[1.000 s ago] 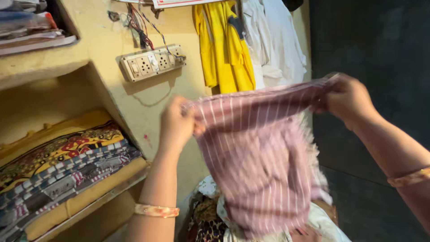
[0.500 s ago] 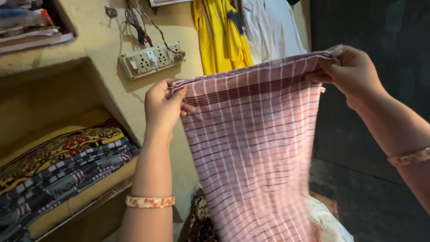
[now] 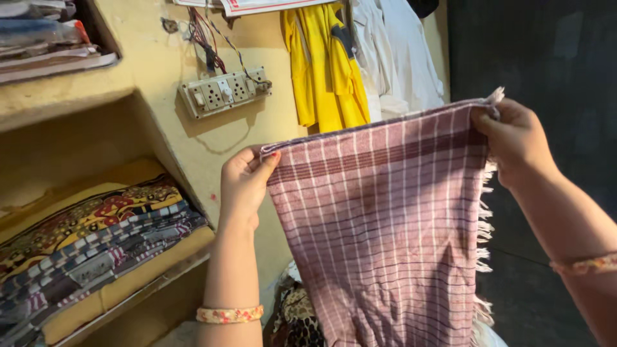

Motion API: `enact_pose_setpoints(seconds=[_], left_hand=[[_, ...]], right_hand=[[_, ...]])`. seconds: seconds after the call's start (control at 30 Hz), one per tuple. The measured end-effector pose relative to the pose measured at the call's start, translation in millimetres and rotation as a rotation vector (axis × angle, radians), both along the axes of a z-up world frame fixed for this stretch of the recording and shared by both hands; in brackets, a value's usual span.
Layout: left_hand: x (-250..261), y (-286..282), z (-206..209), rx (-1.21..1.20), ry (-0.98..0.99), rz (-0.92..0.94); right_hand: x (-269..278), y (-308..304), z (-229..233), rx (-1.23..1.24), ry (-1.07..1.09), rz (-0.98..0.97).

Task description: The person folds an orange towel and places it on a shelf, then picks up and begins folding a checkered towel. The actions are performed by hand in a small room with stacked linens and hanging garments.

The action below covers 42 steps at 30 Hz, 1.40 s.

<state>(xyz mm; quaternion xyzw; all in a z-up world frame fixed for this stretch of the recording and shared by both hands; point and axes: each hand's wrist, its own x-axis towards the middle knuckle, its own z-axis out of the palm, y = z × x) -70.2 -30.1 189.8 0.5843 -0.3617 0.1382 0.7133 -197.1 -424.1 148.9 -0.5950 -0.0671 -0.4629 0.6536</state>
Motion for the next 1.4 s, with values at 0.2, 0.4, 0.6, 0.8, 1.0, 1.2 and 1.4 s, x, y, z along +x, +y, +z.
enact_pose_setpoints(seconds=[0.2, 0.4, 0.6, 0.8, 1.0, 1.2, 1.4], left_hand=[[-1, 9, -11, -0.132, -0.009, -0.119], [-20, 23, -7, -0.217, -0.067, -0.429], [-24, 18, 3, 0.107, 0.021, 0.01], [-4, -15, 3, 0.368, -0.151, 0.32], [10, -74, -4, 0.546, 0.039, 0.566], [42, -120, 15, 0.029, 0.09, -0.169], [73, -107, 2, -0.3, 0.19, -0.471]], right_hand=[[-21, 19, -8, 0.082, -0.168, 0.092], [-45, 18, 0, 0.083, -0.38, 0.201], [-41, -8, 9, -0.016, -0.233, 0.004], [-20, -39, 12, -0.096, 0.164, -0.131], [-19, -40, 12, -0.176, -0.042, -0.328], [-62, -1, 57, -0.222, -0.287, -0.657], [-73, 41, 37, -0.347, -0.403, -0.497]])
